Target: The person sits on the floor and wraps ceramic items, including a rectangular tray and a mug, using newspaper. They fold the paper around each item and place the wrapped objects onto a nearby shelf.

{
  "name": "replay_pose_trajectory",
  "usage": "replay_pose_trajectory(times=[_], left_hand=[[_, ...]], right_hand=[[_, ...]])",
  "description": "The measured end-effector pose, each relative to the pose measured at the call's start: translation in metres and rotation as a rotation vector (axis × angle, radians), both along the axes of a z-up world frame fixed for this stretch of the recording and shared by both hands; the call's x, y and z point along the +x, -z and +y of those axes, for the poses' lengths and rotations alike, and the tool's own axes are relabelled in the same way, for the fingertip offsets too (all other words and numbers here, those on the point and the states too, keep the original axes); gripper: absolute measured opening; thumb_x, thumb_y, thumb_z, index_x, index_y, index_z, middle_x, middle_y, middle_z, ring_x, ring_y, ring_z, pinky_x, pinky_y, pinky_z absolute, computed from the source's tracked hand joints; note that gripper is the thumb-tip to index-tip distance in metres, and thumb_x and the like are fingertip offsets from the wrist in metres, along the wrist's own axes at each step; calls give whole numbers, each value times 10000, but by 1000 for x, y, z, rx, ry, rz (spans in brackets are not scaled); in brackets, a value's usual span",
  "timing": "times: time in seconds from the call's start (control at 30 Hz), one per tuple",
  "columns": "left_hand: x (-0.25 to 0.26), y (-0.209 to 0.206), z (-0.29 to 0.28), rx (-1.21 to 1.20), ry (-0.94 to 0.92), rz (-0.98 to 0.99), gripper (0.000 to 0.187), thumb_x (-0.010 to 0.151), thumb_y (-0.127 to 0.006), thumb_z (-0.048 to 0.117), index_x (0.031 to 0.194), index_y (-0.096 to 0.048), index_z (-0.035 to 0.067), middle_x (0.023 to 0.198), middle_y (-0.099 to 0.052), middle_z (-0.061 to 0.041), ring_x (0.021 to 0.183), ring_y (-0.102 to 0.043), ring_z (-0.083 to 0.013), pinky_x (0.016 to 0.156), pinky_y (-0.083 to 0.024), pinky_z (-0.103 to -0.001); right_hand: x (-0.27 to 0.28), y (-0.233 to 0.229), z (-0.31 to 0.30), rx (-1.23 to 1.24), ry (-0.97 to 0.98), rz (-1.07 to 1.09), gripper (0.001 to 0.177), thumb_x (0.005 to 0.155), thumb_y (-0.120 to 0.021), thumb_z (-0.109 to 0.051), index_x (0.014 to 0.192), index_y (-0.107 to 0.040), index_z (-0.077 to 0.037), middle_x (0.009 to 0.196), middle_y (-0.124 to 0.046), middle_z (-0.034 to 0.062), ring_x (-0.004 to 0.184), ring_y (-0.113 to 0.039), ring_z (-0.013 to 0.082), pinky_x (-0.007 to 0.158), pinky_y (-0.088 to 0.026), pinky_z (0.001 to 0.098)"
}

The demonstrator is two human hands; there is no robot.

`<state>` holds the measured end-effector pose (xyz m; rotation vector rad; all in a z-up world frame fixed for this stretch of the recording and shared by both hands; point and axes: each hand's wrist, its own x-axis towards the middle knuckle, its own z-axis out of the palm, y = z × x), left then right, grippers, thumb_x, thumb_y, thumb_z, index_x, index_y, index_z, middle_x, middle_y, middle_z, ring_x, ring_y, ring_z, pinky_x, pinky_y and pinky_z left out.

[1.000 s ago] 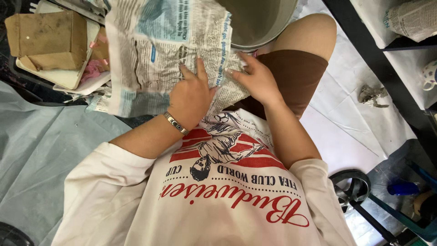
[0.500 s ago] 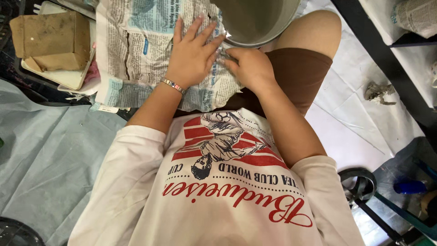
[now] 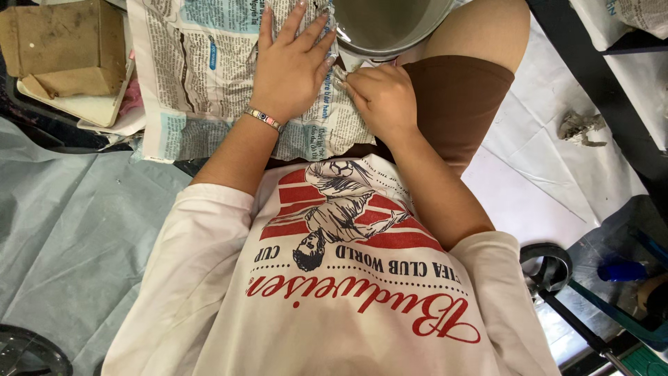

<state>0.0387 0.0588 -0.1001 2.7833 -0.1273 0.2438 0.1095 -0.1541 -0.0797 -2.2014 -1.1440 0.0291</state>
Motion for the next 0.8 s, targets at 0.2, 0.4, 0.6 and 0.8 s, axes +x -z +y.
replay_pose_trajectory(times=[0.2, 0.4, 0.6, 0.8], left_hand=[[-1, -1, 0, 31, -3, -27, 382, 1117, -553, 268, 1429, -650, 68, 1557, -564, -81, 1537, -316, -305, 1232, -83, -648], [-1, -1, 1, 38, -16, -34, 356, 1108, -570, 240, 1403, -663, 64, 1547, -576, -69, 1537, -320, -288, 1243, -95, -631], [-2, -1, 1, 29, -29, -54, 338, 1110, -580, 226, 1391, -672, 64, 1539, -579, -64, 1533, -335, -287, 1248, -105, -620], [-1, 1, 0, 51, -36, -58, 338, 1117, -574, 221, 1405, -652, 61, 1543, -571, -74, 1514, -348, -295, 1236, -121, -625]], right_hand=[[-7, -4, -6, 48, 16, 55, 76, 947, -780, -161, 971, -763, -91, 1026, -763, 17, 908, -661, 244, 847, -499, 391], [-11, -1, -11, 93, 55, 158, 96, 942, -786, -159, 970, -766, -70, 987, -764, 48, 885, -685, 263, 829, -523, 387], [-15, 1, -23, 105, 132, 300, 106, 952, -785, -150, 957, -770, -46, 901, -746, 95, 811, -697, 275, 766, -536, 377], [-24, -1, -46, 139, 262, 449, 116, 970, -772, -129, 1025, -765, -26, 905, -742, 122, 789, -711, 210, 704, -547, 315]])
